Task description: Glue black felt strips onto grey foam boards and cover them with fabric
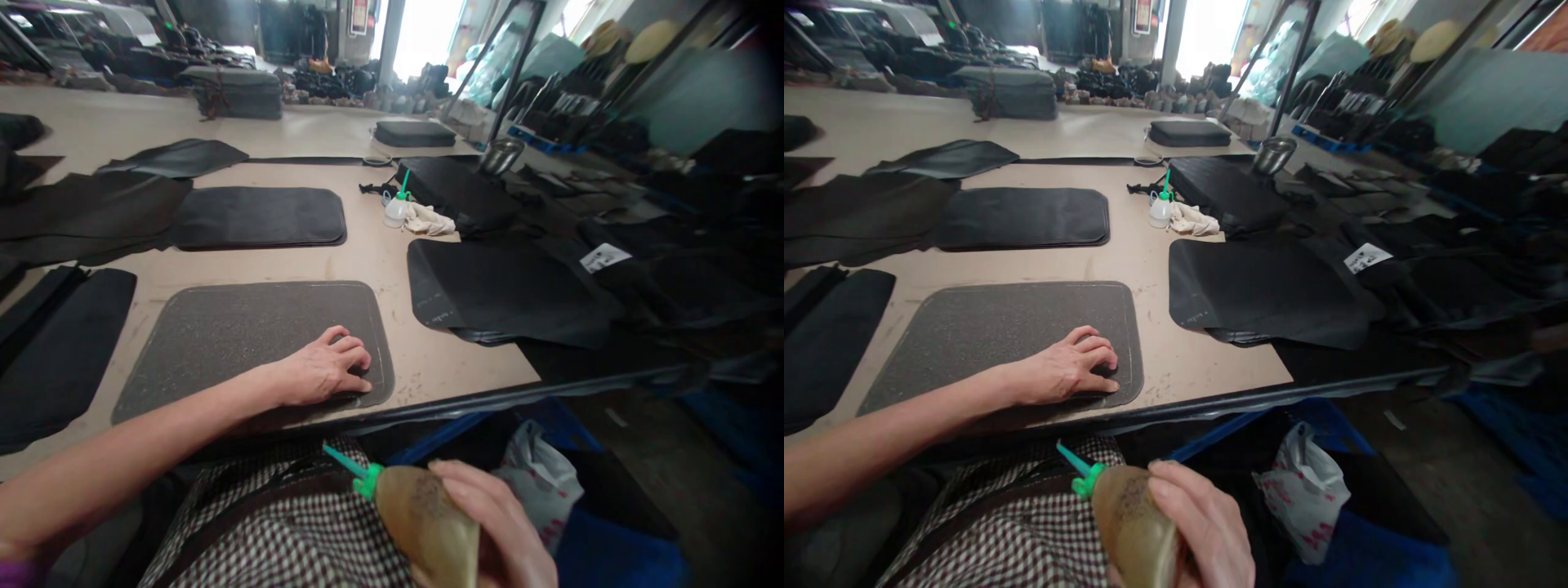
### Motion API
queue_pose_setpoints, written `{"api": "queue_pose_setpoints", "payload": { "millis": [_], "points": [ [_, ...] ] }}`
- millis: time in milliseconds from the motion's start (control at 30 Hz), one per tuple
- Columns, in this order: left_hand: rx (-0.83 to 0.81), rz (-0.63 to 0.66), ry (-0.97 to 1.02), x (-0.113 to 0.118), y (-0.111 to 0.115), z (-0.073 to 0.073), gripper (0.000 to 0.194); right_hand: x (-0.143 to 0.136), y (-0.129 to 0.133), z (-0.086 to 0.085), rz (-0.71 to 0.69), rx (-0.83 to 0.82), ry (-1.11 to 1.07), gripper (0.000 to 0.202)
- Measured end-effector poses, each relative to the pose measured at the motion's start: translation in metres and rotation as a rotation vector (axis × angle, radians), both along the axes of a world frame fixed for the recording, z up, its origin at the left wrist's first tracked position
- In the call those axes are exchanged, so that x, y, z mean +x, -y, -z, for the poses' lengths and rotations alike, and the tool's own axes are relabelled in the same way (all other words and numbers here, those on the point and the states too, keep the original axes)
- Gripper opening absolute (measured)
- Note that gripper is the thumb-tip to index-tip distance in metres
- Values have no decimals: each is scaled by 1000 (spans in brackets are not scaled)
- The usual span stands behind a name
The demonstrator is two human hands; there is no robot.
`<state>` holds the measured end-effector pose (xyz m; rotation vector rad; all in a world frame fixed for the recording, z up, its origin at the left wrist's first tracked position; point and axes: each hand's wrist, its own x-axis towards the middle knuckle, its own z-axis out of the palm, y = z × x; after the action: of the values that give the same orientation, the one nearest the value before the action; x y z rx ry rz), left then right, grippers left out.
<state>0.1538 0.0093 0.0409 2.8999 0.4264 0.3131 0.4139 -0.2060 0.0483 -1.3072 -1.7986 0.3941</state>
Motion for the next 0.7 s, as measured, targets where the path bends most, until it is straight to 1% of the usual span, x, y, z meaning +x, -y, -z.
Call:
{"api": "queue_pose_setpoints", "payload": {
  "millis": [67,167,233,267,333,400,500,633,700],
  "points": [
    [-22,-10,13,0,0,2,27,0,-13,2,112,-18,-157,55],
    [-85,-47,25,1,-1,5,29,7,-38,5,354,-154,-486,50],
    [-133,-68,35,2,-2,7,31,13,-49,7,451,-223,-706,48],
    [-155,-75,42,3,-2,8,32,16,-51,8,481,-244,-773,48],
    [-193,-82,53,5,-2,9,33,21,-50,11,538,-277,-769,51],
    [-225,-86,60,8,-1,11,31,22,-42,14,579,-320,-659,55],
    [-279,-103,97,13,1,12,28,16,-30,14,604,-371,-529,54],
    [-356,-160,179,16,0,12,19,8,-25,13,627,-390,-529,54],
    [-359,-196,204,15,-2,11,15,7,-25,17,600,-393,-557,56]
  ]
}}
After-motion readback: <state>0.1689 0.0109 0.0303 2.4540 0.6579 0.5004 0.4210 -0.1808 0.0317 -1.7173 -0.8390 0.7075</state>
